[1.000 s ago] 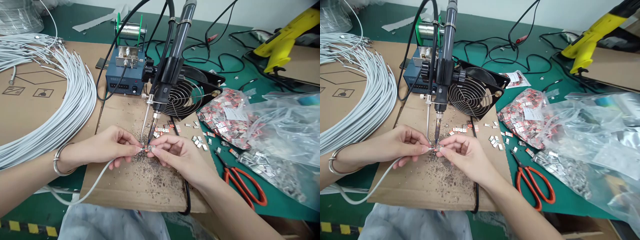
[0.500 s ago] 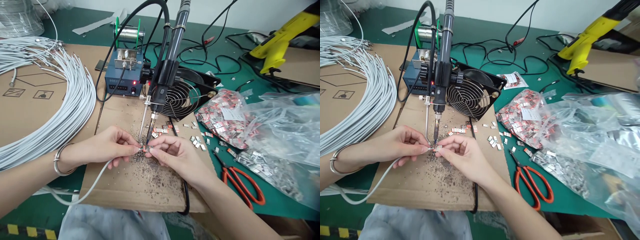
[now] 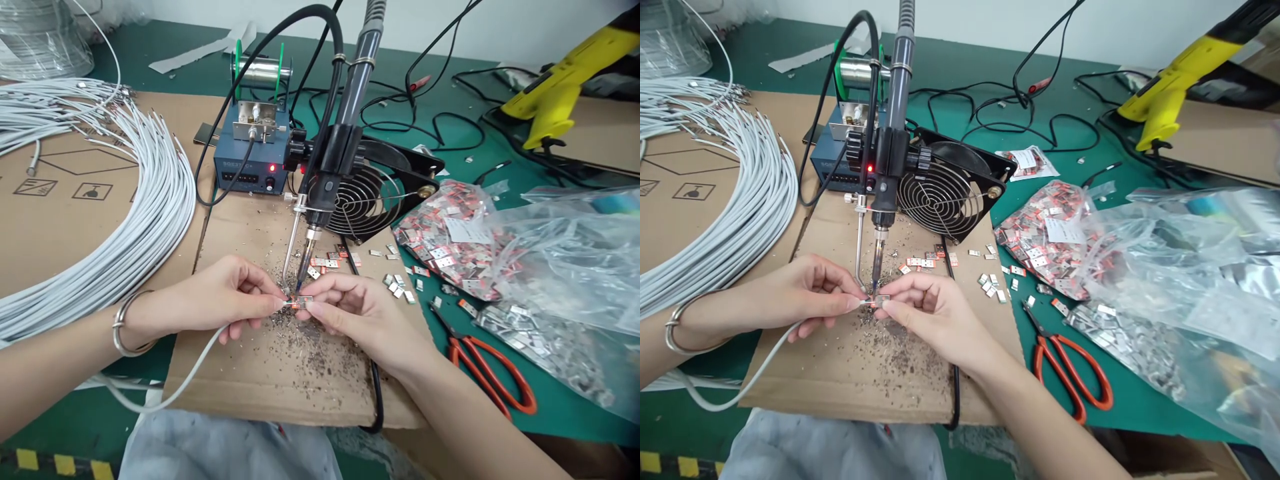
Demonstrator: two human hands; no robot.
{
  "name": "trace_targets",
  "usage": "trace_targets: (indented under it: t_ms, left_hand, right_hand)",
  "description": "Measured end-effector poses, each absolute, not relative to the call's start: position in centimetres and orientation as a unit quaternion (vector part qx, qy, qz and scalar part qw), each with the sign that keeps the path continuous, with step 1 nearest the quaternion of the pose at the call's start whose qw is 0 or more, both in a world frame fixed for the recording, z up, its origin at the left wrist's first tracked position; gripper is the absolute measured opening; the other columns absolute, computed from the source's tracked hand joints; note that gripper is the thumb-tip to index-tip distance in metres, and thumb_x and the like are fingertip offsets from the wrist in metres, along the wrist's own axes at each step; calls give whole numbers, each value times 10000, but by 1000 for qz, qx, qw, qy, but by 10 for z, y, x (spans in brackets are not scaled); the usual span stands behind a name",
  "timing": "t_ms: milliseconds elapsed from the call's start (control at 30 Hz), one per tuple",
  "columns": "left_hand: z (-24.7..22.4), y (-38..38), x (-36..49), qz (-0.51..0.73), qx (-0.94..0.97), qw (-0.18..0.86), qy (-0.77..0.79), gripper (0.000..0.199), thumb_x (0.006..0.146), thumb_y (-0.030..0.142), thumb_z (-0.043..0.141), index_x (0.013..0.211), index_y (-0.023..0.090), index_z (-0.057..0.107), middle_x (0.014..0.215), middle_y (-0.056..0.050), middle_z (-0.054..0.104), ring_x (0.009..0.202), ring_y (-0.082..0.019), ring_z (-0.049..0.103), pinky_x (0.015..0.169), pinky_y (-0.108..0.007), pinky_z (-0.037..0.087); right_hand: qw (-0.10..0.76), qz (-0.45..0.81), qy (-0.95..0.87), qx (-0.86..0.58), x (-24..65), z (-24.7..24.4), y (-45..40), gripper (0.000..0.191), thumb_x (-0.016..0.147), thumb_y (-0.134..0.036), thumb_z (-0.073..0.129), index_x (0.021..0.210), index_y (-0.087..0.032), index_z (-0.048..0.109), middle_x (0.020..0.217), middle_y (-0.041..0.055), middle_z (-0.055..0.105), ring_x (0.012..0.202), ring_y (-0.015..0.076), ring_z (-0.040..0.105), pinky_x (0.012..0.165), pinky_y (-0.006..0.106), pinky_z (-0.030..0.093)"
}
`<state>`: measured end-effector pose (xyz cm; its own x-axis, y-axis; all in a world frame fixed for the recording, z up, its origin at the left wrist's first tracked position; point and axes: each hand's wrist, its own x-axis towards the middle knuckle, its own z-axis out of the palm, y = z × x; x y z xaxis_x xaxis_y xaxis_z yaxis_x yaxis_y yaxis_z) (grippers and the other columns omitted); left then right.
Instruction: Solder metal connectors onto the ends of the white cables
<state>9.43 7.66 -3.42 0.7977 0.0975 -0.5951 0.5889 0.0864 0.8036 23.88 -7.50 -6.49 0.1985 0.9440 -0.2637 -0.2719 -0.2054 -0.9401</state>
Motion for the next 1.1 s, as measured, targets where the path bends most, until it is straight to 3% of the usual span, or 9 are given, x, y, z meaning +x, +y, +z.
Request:
trace_targets:
  t_ms: [600,1100]
  left_hand:
    - [-32,76,97,-191,648,683,276,109,801,235,572,826,138,615,500,60,524,321,-33,425,275,-103,357]
    - [-39,78,94,-178,683,664,246,198,822,325,565,847,142,637,519,58,510,339,-31,436,303,-109,378]
  right_hand:
    - [570,573,-286,-515,237,-62,-74,147,745,-250,738,841,-174,657,734,4,704,682,46,654,606,67,478]
    - [533,534,-313,-577,237,-60,-73,272,708,-378,752,843,-172,637,752,54,685,725,153,656,640,240,517]
